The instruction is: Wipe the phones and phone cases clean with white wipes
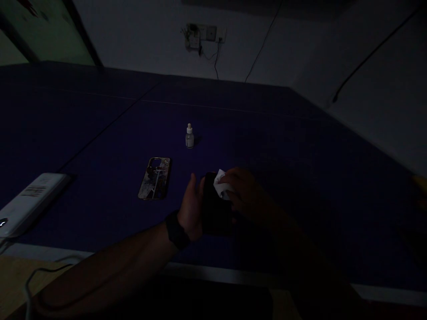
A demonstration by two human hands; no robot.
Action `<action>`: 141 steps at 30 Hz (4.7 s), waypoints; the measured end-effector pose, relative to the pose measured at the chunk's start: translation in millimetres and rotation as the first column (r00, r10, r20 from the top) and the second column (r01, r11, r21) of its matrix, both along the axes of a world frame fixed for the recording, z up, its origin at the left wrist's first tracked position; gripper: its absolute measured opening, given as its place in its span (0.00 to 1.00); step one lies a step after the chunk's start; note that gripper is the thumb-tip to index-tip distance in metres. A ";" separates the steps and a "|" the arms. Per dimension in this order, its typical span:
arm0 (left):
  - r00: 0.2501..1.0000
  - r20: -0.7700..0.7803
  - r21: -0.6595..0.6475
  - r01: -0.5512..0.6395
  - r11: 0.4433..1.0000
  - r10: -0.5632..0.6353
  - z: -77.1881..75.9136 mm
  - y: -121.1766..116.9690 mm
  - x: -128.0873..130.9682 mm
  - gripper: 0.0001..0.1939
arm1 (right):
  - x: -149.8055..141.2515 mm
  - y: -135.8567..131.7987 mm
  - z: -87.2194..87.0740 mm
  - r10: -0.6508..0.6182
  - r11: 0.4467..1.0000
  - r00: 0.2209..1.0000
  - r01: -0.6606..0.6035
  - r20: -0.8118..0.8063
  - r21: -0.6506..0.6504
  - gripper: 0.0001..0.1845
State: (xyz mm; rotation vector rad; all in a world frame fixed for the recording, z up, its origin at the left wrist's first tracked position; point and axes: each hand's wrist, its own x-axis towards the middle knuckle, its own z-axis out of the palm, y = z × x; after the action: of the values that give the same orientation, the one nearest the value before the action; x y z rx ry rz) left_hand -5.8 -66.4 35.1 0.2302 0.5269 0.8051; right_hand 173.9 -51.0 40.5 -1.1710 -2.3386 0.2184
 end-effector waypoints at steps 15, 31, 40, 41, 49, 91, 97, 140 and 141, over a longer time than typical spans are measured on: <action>0.998 -0.029 -0.043 -0.058 0.997 0.057 2.4 2.6 -0.5 0.30 | 0.2 -1.1 -0.6 0.087 0.995 0.994 -0.091 -0.070 -0.046 0.14; 0.998 0.006 -0.013 -0.065 0.998 0.065 1.3 2.1 -1.3 0.29 | -0.4 -3.1 3.4 0.085 0.994 0.994 -0.089 -0.069 -0.056 0.08; 0.994 -0.023 0.011 -0.109 0.994 0.109 5.0 2.4 0.1 0.28 | -0.6 -3.1 6.2 0.163 0.986 0.986 -0.164 -0.039 -0.012 0.07; 0.994 -0.014 0.015 -0.108 0.994 0.108 5.9 2.6 -0.7 0.28 | -1.2 -2.3 4.7 0.132 0.991 0.990 -0.132 -0.052 0.008 0.06; 0.987 -0.035 0.019 -0.158 0.987 0.159 2.2 5.9 -0.6 0.28 | -4.0 -4.9 4.9 0.187 0.982 0.979 -0.189 -0.078 -0.014 0.13; 0.957 -0.018 0.054 -0.290 0.956 0.291 6.6 15.1 -3.8 0.26 | -6.5 -9.3 5.6 0.236 0.971 0.971 -0.234 -0.037 0.044 0.11; 0.955 -0.025 0.063 -0.295 0.953 0.297 8.8 15.7 -4.8 0.26 | -3.5 -8.5 5.2 0.176 0.984 0.982 -0.174 -0.068 0.037 0.08; 0.967 -0.078 0.065 -0.236 0.969 0.241 5.4 18.7 -7.1 0.29 | 0.9 -0.5 -7.5 0.301 0.952 0.948 -0.305 -0.102 -0.028 0.14; 0.968 -0.083 0.066 -0.230 0.971 0.235 5.4 18.3 -7.5 0.29 | 2.0 -0.5 -6.5 0.297 0.952 0.948 -0.303 -0.110 -0.046 0.14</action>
State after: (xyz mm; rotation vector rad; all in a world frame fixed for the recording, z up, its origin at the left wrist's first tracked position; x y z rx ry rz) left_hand -13.3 -48.1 40.5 0.2598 0.6247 1.0424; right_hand 176.0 -51.6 34.1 -0.8037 -2.4246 0.4501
